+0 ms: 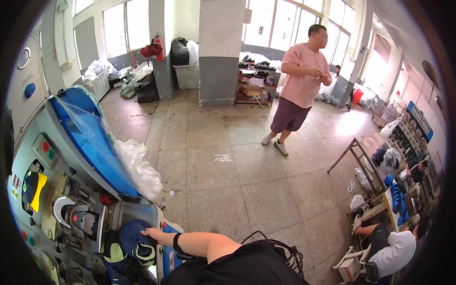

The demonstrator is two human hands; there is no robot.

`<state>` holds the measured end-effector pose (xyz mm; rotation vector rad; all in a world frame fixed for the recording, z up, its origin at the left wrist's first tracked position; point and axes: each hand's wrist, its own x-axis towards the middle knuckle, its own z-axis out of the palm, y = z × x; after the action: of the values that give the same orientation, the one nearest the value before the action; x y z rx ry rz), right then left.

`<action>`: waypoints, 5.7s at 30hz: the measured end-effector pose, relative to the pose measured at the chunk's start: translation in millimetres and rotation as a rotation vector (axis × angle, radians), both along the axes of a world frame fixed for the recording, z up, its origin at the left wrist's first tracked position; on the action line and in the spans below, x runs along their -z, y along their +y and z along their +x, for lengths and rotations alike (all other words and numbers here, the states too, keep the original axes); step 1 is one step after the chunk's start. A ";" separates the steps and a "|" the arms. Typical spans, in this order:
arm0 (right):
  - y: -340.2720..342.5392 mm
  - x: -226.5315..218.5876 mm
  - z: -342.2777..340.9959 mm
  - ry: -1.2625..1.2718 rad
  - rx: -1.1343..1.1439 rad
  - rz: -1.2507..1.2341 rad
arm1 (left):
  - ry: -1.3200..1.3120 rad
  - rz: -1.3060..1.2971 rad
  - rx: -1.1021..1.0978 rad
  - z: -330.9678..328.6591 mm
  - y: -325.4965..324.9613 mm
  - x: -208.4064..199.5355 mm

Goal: The recorder is seen operating a shoe lasting or heel seat lasting machine, placing shoes into the machine and pressing buttons to activate the mechanism.

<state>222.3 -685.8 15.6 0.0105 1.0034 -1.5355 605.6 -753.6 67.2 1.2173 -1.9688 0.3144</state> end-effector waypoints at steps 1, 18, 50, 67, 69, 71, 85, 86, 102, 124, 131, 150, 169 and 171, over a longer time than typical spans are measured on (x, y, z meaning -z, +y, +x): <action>0.8 0.8 -0.4 0.040 -0.035 0.032 | 0.049 0.041 0.001 -1.3 4.2 -3.8; -6.9 -159.3 47.5 0.513 -0.290 -0.733 | 1.220 0.933 0.679 -85.4 21.5 -104.3; -3.6 -252.1 38.3 0.498 -0.421 -0.813 | 1.027 1.521 0.827 -183.9 59.5 -151.8; -64.7 -221.6 119.2 0.548 -0.607 -0.604 | 0.780 1.134 0.242 -136.8 80.4 -175.8; -65.6 -209.4 120.8 0.344 -0.563 -0.573 | 0.778 0.998 0.278 -136.8 82.7 -170.1; -63.2 -207.6 129.7 0.141 -0.634 -0.521 | 0.987 1.009 0.421 -126.8 95.8 -141.8; -33.9 -230.9 162.3 0.818 -0.698 -0.974 | 1.375 0.921 0.070 -102.8 119.9 -156.1; -32.3 -226.7 165.2 0.811 -0.686 -1.028 | 1.596 0.803 0.065 -90.0 116.7 -158.5; 11.7 -212.4 186.4 1.371 -0.771 -0.996 | 2.066 0.611 0.417 -40.5 97.0 -165.7; 41.1 -227.8 190.3 1.445 -0.902 -0.861 | 1.796 0.216 0.155 7.4 91.1 -179.2; 9.8 -234.7 188.7 1.575 -0.554 -0.861 | 1.537 0.163 0.234 -8.7 106.0 -177.9; 60.6 -198.6 106.3 1.883 -0.332 -0.935 | 1.845 1.059 1.797 -2.9 -28.0 -133.1; -308.1 -288.5 -61.0 2.111 0.074 -0.194 | 2.034 1.186 1.151 -47.5 42.6 -135.5; -309.2 -282.8 -59.7 2.118 0.143 -0.252 | 2.118 1.129 1.158 -49.9 48.4 -131.2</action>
<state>162.6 -995.0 298.4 -2.0918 2.2811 -1.3801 555.7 -705.2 198.3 0.1018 -0.3169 -1.9579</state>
